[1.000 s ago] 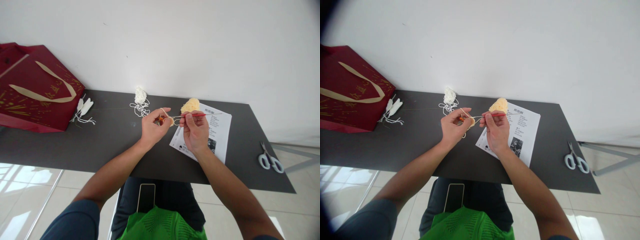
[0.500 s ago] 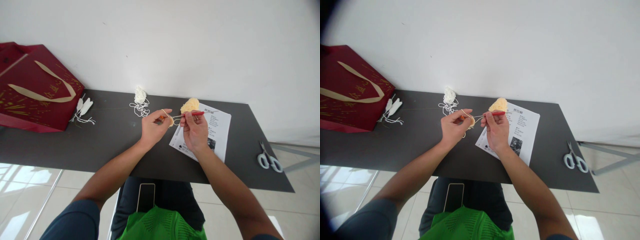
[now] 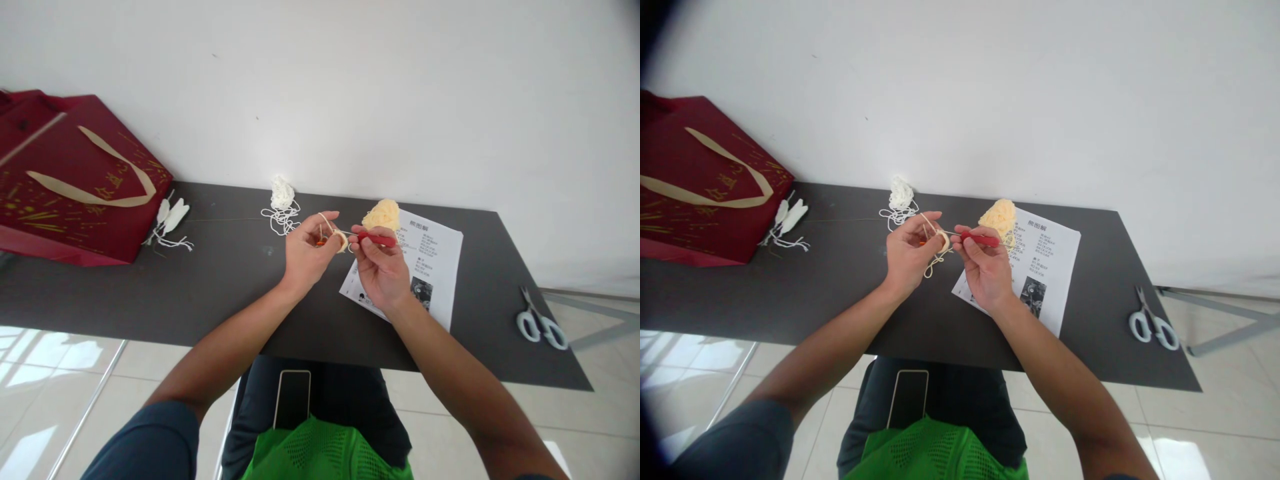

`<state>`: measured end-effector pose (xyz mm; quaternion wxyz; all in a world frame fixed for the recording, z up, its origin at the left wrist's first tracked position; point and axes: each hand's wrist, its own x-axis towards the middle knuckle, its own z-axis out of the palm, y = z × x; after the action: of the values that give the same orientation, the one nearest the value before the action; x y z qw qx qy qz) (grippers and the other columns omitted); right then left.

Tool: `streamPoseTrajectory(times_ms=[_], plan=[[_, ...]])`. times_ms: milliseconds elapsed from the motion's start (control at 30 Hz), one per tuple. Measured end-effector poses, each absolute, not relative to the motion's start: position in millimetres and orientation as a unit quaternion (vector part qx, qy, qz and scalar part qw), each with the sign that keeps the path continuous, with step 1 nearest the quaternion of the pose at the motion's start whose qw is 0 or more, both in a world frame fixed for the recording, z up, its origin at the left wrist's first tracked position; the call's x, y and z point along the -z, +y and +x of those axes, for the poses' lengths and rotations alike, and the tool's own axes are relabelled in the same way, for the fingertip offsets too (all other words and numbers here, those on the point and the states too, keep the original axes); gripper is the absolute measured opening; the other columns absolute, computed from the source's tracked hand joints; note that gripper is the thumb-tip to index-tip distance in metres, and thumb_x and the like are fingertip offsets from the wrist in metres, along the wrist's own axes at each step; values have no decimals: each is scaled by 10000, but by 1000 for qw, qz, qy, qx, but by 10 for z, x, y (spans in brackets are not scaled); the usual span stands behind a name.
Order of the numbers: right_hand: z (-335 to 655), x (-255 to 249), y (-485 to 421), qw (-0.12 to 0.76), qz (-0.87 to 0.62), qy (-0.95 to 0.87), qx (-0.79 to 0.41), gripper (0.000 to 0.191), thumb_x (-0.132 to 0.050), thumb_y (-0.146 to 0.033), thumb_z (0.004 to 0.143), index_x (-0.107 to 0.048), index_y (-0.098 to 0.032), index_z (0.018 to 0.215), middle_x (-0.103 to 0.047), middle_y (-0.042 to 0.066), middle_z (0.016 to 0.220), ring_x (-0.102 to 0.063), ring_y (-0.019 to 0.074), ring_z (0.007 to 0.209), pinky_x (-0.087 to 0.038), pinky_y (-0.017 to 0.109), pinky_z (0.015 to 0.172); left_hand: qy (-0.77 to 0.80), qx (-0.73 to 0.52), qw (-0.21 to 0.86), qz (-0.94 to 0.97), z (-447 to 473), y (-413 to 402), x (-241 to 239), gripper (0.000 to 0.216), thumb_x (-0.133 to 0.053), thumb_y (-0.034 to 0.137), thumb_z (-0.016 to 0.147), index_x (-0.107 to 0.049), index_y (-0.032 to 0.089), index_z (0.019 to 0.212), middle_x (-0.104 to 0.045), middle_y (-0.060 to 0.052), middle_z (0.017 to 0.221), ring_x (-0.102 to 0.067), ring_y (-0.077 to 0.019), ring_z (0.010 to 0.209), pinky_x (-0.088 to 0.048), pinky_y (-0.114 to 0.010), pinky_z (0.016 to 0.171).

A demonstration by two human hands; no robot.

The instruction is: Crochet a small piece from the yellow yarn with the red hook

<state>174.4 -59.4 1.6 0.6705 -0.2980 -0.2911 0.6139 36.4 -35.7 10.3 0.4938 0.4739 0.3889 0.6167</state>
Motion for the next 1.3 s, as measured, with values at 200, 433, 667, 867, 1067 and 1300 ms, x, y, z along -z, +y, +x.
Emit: streamPoseTrajectory(times_ms=[200,433,667,867,1067,1300], plan=[[1704,-6,-608,676,-301,-309,-598,205,-882,-236,779,-731,-293,905,-814,-48,1008,-769,88,855,-653,203,806,396,-607,491,483,375,-344,-55,433,-730,143,741,-706,192,1170,-651,37,781,-574,-74,627,-478,-213,598],[1673,50,-595,678,-319,-320,-579,207,-875,-269,786,-716,-286,917,-813,-41,990,-753,109,814,-638,256,762,429,-574,468,516,365,-325,-3,697,-717,132,745,-584,209,1425,-673,48,798,-555,-75,613,-469,-229,610],[1586,143,-604,708,-351,-324,-520,273,-908,-222,732,-696,-273,897,-776,-50,928,-710,114,846,-594,295,858,442,-561,439,546,407,-363,21,631,-693,117,758,-608,193,1379,-666,52,767,-551,-85,637,-466,-238,657],[1576,153,-584,714,-356,-300,-523,233,-870,-181,747,-679,-247,864,-738,-42,919,-688,115,909,-548,313,972,421,-573,483,511,510,-379,36,538,-719,160,784,-627,183,1314,-676,33,817,-607,-98,703,-506,-248,709],[1633,171,-531,710,-376,-284,-523,288,-883,-261,726,-648,-248,892,-731,-38,904,-690,140,869,-574,332,893,409,-574,571,421,563,-314,-73,600,-835,192,686,-631,161,1249,-731,17,808,-671,-122,718,-550,-283,752],[1690,114,-498,721,-364,-284,-516,285,-881,-272,734,-645,-266,894,-721,-52,887,-687,131,830,-576,310,818,377,-568,627,377,609,-234,-167,649,-926,175,582,-666,148,1176,-760,8,787,-693,-125,696,-563,-297,751]])
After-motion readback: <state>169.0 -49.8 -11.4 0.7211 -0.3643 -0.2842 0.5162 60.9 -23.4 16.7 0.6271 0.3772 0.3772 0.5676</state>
